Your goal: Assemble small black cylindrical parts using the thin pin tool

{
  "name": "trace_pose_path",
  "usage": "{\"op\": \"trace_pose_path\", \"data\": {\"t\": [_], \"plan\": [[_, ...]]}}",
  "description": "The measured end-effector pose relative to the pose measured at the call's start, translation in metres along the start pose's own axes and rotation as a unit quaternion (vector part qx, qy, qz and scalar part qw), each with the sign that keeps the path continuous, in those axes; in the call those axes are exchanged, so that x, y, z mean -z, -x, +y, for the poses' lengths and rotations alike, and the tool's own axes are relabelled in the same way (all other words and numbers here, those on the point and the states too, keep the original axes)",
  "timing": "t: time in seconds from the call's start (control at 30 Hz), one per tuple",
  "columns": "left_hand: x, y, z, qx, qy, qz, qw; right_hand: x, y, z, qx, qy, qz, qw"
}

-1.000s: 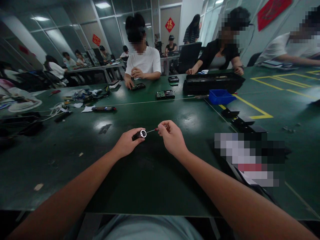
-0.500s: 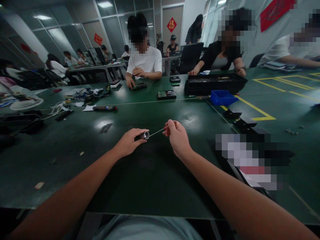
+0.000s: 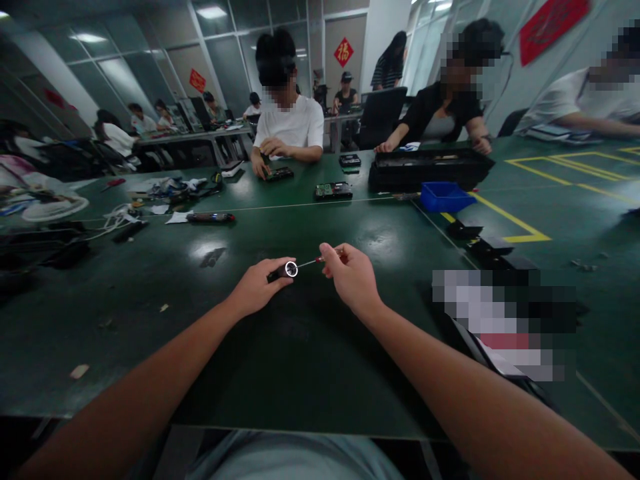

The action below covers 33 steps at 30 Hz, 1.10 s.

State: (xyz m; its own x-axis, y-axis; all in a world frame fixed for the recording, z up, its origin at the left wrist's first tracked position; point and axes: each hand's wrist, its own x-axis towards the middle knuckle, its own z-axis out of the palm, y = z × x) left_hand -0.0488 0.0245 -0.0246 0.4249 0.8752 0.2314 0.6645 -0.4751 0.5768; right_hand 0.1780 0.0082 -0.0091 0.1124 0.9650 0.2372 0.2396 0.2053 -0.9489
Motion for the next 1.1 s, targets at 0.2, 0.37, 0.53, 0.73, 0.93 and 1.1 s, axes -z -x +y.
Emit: {"op": "trace_pose_path", "data": {"t": [0.2, 0.37, 0.53, 0.73, 0.93, 1.1], "plan": [[0.001, 0.001, -0.002, 0.004, -0.003, 0.002, 1.0, 0.003, 0.002, -0.007, 0.016, 0.118, 0.007, 0.993], [0.001, 0.0, -0.003, -0.001, -0.002, -0.001, 1.0, -0.001, 0.001, -0.002, 0.046, 0.059, -0.022, 0.997], [-0.001, 0.0, -0.004, -0.005, -0.002, -0.01, 1.0, 0.0, 0.002, -0.003, 0.021, 0.04, -0.041, 0.998], [0.0, 0.0, -0.004, -0.008, -0.002, -0.006, 1.0, -0.001, -0.001, -0.002, 0.006, 0.065, -0.051, 0.997], [0.001, -0.001, -0.001, 0.005, 0.003, -0.012, 1.0, -0.002, 0.001, -0.002, 0.013, 0.019, -0.078, 0.997], [0.0, -0.001, -0.005, 0.001, 0.013, -0.003, 1.0, -0.006, 0.003, 0.005, 0.017, -0.016, -0.037, 0.999]]}}
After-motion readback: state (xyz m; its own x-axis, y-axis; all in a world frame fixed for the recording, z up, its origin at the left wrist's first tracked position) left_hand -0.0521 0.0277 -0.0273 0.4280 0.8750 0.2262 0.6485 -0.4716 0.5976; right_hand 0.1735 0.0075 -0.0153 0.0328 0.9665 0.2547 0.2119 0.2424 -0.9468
